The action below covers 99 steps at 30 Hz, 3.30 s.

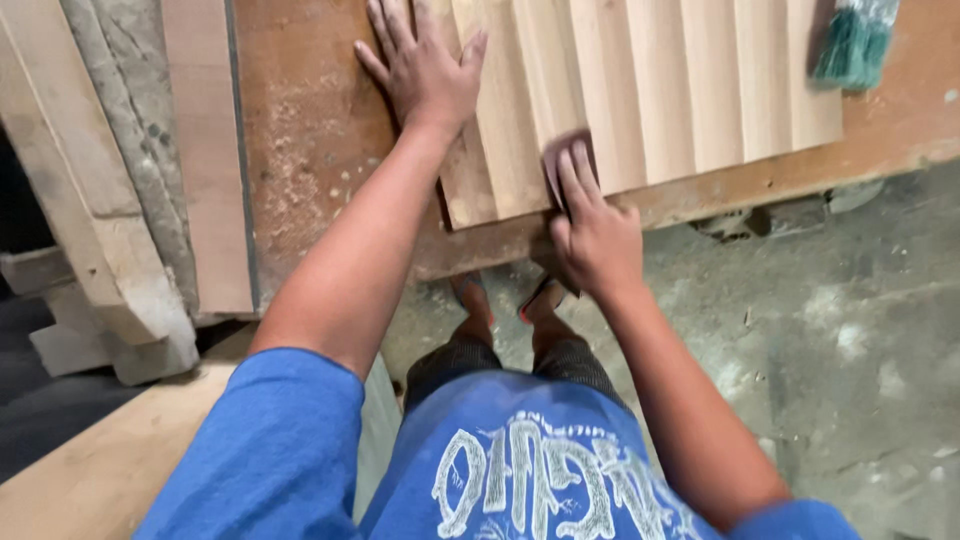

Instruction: The person sands a light-colored wooden board with a sanding block, moving it back and forth along the grain. They briefly pause to brush away dust with a brush before resuming the sanding process.

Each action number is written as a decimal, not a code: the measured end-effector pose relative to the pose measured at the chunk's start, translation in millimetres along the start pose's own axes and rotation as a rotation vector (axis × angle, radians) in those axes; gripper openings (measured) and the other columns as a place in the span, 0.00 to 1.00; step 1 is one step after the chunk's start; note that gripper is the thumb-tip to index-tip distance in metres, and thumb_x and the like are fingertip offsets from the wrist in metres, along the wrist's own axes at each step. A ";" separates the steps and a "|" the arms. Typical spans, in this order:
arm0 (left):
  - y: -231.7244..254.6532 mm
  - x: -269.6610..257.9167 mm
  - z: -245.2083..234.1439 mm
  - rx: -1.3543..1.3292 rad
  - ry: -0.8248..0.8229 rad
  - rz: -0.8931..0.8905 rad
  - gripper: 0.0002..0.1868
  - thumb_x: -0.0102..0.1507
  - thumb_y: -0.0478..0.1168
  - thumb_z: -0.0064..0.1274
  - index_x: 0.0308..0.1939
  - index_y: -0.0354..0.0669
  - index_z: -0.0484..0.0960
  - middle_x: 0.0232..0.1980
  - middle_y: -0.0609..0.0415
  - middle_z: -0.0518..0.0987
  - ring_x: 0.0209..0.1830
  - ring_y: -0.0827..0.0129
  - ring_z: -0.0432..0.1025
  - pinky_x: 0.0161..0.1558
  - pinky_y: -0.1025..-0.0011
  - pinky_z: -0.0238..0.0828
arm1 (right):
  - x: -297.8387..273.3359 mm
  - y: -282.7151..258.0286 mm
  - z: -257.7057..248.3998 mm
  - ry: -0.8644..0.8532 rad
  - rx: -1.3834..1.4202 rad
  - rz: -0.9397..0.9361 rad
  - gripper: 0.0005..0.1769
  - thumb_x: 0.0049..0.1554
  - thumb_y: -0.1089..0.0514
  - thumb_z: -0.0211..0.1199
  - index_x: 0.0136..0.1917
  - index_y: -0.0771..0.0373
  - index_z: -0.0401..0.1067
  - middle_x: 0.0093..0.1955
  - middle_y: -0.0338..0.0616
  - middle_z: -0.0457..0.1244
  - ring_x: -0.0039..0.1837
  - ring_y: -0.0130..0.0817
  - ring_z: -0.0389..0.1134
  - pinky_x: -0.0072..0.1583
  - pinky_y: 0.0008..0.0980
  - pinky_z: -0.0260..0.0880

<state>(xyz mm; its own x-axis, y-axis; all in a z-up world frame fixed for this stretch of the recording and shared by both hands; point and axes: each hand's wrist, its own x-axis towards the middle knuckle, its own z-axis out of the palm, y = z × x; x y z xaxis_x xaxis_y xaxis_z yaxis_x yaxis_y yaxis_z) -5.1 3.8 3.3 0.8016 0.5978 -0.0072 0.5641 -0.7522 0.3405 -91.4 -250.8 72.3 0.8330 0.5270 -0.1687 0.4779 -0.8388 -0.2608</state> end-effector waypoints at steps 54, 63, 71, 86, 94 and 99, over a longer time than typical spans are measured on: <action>-7.0 -3.3 19.7 0.070 0.024 -0.005 0.56 0.66 0.78 0.58 0.81 0.51 0.50 0.83 0.48 0.50 0.84 0.51 0.44 0.74 0.32 0.41 | -51.9 8.9 13.0 -0.038 -0.094 0.023 0.44 0.54 0.48 0.49 0.83 0.53 0.52 0.86 0.39 0.45 0.45 0.39 0.74 0.47 0.41 0.58; -5.7 -2.0 8.4 0.046 -0.018 -0.001 0.52 0.69 0.73 0.58 0.81 0.47 0.50 0.83 0.47 0.48 0.84 0.50 0.40 0.75 0.32 0.35 | -51.7 15.1 12.4 -0.080 0.003 0.019 0.43 0.56 0.46 0.51 0.84 0.51 0.51 0.87 0.38 0.44 0.72 0.31 0.65 0.52 0.40 0.58; -3.6 -6.0 6.8 0.038 -0.035 -0.011 0.51 0.68 0.73 0.56 0.80 0.47 0.54 0.82 0.46 0.46 0.83 0.51 0.39 0.75 0.33 0.34 | -57.8 -0.1 -7.6 -0.144 0.067 0.041 0.42 0.57 0.50 0.44 0.84 0.54 0.48 0.87 0.41 0.42 0.62 0.37 0.71 0.56 0.43 0.60; -2.2 -1.2 6.6 0.023 -0.022 -0.018 0.50 0.69 0.74 0.53 0.80 0.49 0.51 0.83 0.43 0.48 0.83 0.52 0.38 0.75 0.34 0.33 | -13.1 3.9 23.8 0.043 -0.134 -0.055 0.44 0.54 0.49 0.49 0.83 0.55 0.54 0.85 0.42 0.47 0.53 0.36 0.74 0.46 0.42 0.60; -2.8 -4.4 8.8 0.041 -0.072 -0.017 0.53 0.72 0.75 0.52 0.82 0.50 0.42 0.85 0.45 0.44 0.85 0.52 0.37 0.77 0.34 0.28 | -10.1 0.2 18.2 -0.005 -0.083 -0.042 0.45 0.55 0.47 0.49 0.84 0.54 0.49 0.87 0.39 0.44 0.51 0.41 0.74 0.54 0.48 0.64; -2.8 -4.1 2.9 0.015 -0.062 -0.010 0.53 0.72 0.74 0.54 0.82 0.49 0.42 0.85 0.44 0.44 0.85 0.51 0.35 0.76 0.34 0.29 | -47.1 4.0 23.9 0.016 -0.083 -0.048 0.44 0.53 0.52 0.51 0.83 0.53 0.53 0.85 0.39 0.48 0.60 0.32 0.72 0.45 0.39 0.61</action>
<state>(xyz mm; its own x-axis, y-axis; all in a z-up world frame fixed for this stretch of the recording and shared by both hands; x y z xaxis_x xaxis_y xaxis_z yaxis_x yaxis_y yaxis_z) -9.4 2.6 -0.4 0.8065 0.5872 -0.0694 0.5747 -0.7509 0.3255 -135.4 -275.7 56.5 0.8127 0.5648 -0.1430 0.5380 -0.8217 -0.1880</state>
